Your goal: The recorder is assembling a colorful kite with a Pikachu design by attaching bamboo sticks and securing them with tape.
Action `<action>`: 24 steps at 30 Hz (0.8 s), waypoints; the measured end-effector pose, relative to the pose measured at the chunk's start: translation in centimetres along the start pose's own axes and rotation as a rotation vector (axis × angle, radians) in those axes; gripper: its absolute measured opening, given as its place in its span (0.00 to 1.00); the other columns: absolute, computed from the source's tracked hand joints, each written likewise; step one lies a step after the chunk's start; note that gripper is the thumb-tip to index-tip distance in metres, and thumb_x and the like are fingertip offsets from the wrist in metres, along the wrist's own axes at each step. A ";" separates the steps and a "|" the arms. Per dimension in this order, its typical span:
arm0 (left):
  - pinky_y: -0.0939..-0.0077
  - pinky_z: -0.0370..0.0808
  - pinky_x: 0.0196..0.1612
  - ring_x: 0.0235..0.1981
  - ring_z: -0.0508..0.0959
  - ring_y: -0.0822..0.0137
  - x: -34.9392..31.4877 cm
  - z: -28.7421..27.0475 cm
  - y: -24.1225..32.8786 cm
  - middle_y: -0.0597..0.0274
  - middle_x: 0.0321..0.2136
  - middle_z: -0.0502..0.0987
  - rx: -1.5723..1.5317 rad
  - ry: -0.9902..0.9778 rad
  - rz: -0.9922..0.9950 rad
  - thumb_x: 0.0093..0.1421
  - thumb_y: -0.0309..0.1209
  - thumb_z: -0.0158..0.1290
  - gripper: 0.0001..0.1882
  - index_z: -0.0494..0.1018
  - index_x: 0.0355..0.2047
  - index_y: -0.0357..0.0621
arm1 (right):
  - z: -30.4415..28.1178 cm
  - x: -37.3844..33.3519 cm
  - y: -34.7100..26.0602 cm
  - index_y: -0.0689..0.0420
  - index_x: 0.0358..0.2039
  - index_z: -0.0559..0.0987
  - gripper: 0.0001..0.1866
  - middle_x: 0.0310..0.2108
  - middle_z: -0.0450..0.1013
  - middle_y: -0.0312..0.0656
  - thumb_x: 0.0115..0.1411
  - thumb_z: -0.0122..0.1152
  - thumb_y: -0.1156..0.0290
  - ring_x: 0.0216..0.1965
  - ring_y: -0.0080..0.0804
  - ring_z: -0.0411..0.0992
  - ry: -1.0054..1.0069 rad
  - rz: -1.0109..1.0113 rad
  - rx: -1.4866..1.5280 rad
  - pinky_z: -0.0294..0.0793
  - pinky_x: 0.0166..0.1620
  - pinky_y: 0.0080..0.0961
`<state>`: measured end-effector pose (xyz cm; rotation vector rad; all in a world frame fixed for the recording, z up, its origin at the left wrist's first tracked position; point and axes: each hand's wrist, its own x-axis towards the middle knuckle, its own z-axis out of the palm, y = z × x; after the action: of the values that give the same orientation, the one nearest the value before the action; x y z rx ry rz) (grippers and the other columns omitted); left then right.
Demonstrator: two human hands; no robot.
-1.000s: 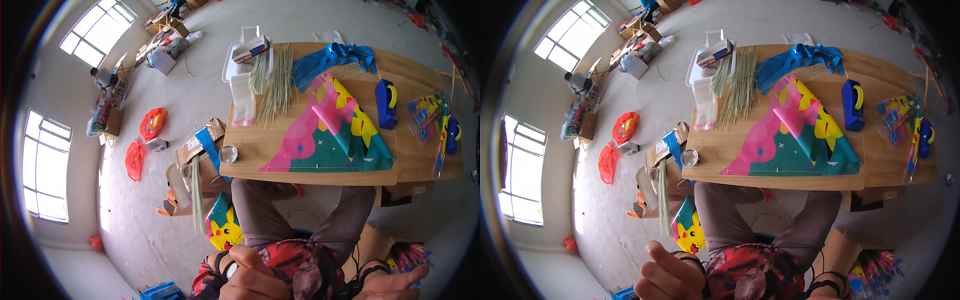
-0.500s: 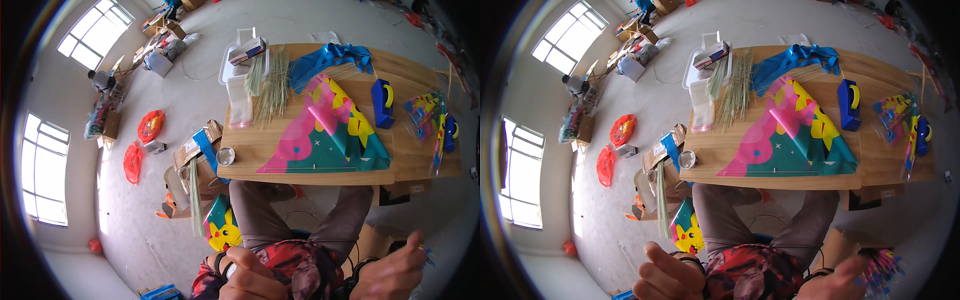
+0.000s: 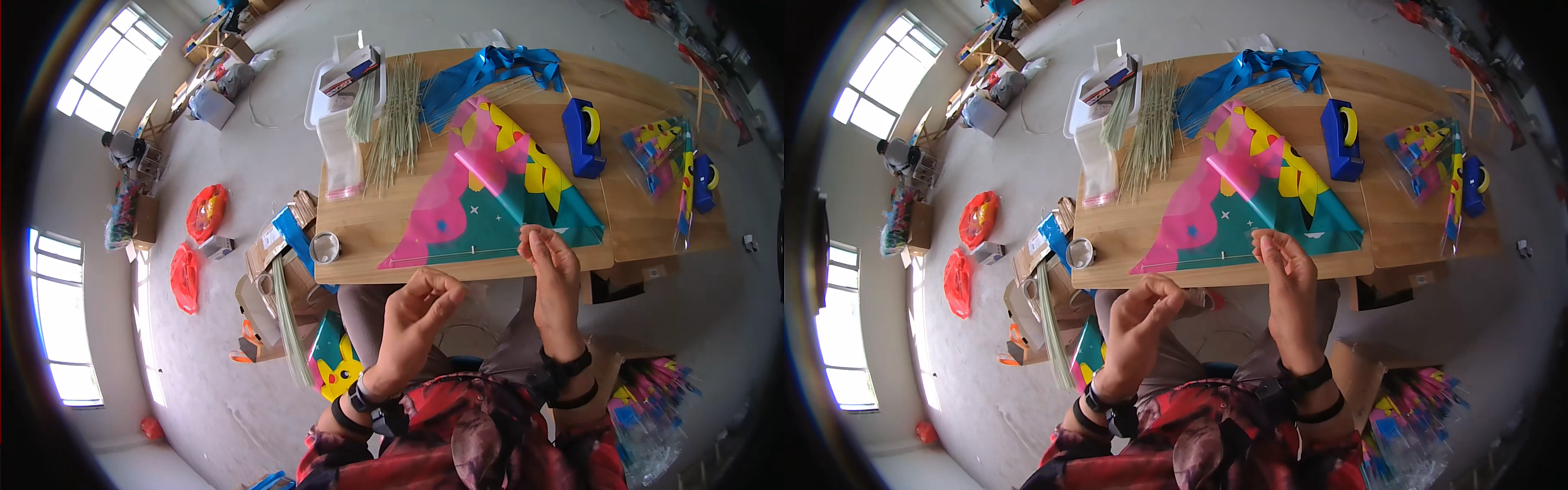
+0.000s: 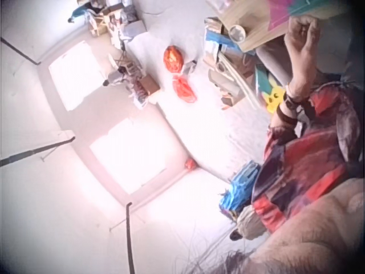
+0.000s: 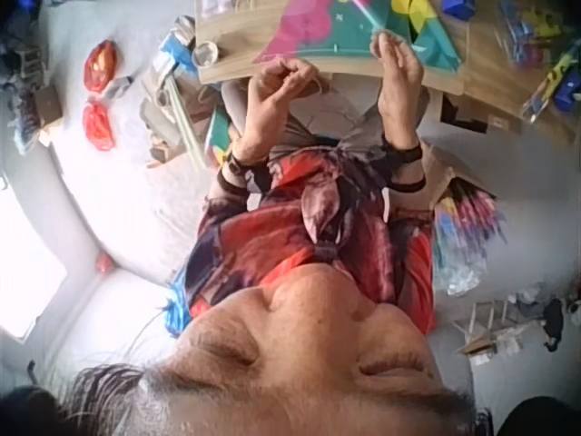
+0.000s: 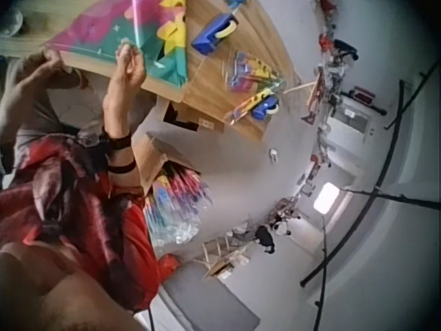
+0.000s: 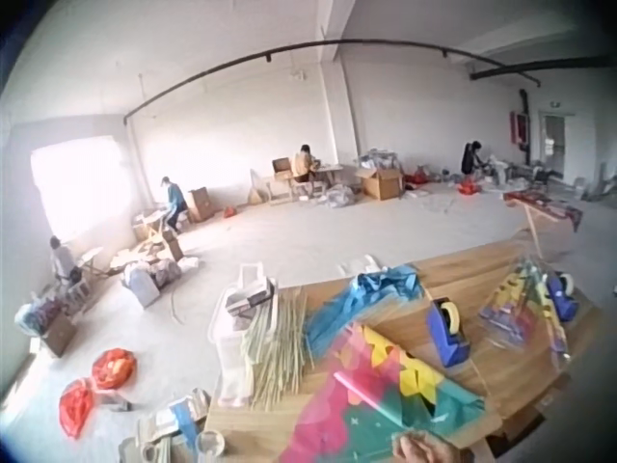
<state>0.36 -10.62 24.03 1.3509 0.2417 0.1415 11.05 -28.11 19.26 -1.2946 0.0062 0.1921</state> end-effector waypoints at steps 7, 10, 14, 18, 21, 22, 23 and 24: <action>0.81 0.68 0.45 0.36 0.72 0.79 2.7 -1.7 -8.2 0.72 0.31 0.75 -0.415 0.011 -0.359 0.70 0.32 0.56 0.07 0.78 0.41 0.42 | -1.5 0.6 3.4 0.61 0.47 0.81 0.12 0.42 0.78 0.35 0.73 0.57 0.67 0.44 0.19 0.72 0.013 0.112 -0.046 0.71 0.52 0.19; 0.82 0.68 0.45 0.36 0.72 0.79 3.2 -2.1 -10.1 0.73 0.30 0.74 -0.399 0.052 -0.368 0.70 0.33 0.56 0.08 0.78 0.42 0.41 | -2.3 1.3 5.2 0.60 0.48 0.81 0.12 0.44 0.79 0.35 0.73 0.55 0.67 0.43 0.19 0.72 0.003 0.113 -0.123 0.71 0.53 0.19; 0.76 0.69 0.47 0.39 0.75 0.71 3.8 -1.9 -14.5 0.68 0.35 0.77 0.028 0.071 -0.263 0.67 0.30 0.58 0.06 0.77 0.40 0.41 | -4.0 2.5 9.0 0.60 0.48 0.82 0.12 0.43 0.78 0.33 0.74 0.55 0.66 0.41 0.18 0.71 0.015 0.167 -0.180 0.70 0.49 0.18; 0.56 0.67 0.58 0.53 0.73 0.49 3.8 -1.7 -18.1 0.52 0.53 0.75 0.855 -0.073 0.252 0.60 0.25 0.56 0.06 0.75 0.38 0.40 | -5.5 3.5 14.1 0.59 0.47 0.83 0.13 0.35 0.74 0.29 0.75 0.52 0.66 0.34 0.15 0.65 -0.007 0.265 -0.243 0.64 0.37 0.15; 0.52 0.64 0.63 0.60 0.71 0.50 4.3 -1.6 -20.0 0.51 0.57 0.73 0.982 -0.158 0.462 0.61 0.24 0.54 0.05 0.74 0.38 0.41 | -5.5 3.6 15.5 0.59 0.47 0.83 0.14 0.29 0.69 0.27 0.75 0.51 0.66 0.27 0.13 0.62 -0.020 0.355 -0.126 0.59 0.30 0.14; 0.51 0.60 0.67 0.65 0.67 0.49 4.3 -1.7 -20.7 0.49 0.60 0.71 0.994 -0.200 0.434 0.62 0.23 0.53 0.05 0.73 0.39 0.40 | -5.3 3.6 15.7 0.59 0.47 0.82 0.14 0.27 0.67 0.27 0.75 0.50 0.66 0.24 0.13 0.60 -0.041 0.399 -0.045 0.57 0.27 0.15; 0.51 0.60 0.67 0.65 0.67 0.49 4.3 -1.6 -21.1 0.49 0.60 0.71 0.992 -0.198 0.427 0.62 0.23 0.53 0.05 0.73 0.39 0.40 | -5.1 3.7 15.7 0.59 0.47 0.82 0.14 0.27 0.67 0.27 0.75 0.50 0.66 0.24 0.13 0.60 -0.042 0.405 -0.048 0.57 0.27 0.15; 0.50 0.60 0.68 0.66 0.66 0.49 4.4 -1.5 -21.5 0.48 0.60 0.71 1.014 -0.188 0.424 0.62 0.23 0.53 0.05 0.72 0.39 0.39 | -4.8 3.7 15.8 0.60 0.47 0.82 0.14 0.26 0.66 0.27 0.75 0.49 0.66 0.21 0.13 0.59 -0.046 0.429 -0.024 0.56 0.25 0.15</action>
<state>3.40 -12.79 2.31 2.4025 -0.1764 0.2631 12.88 -28.10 2.44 -1.3002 0.2446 0.5898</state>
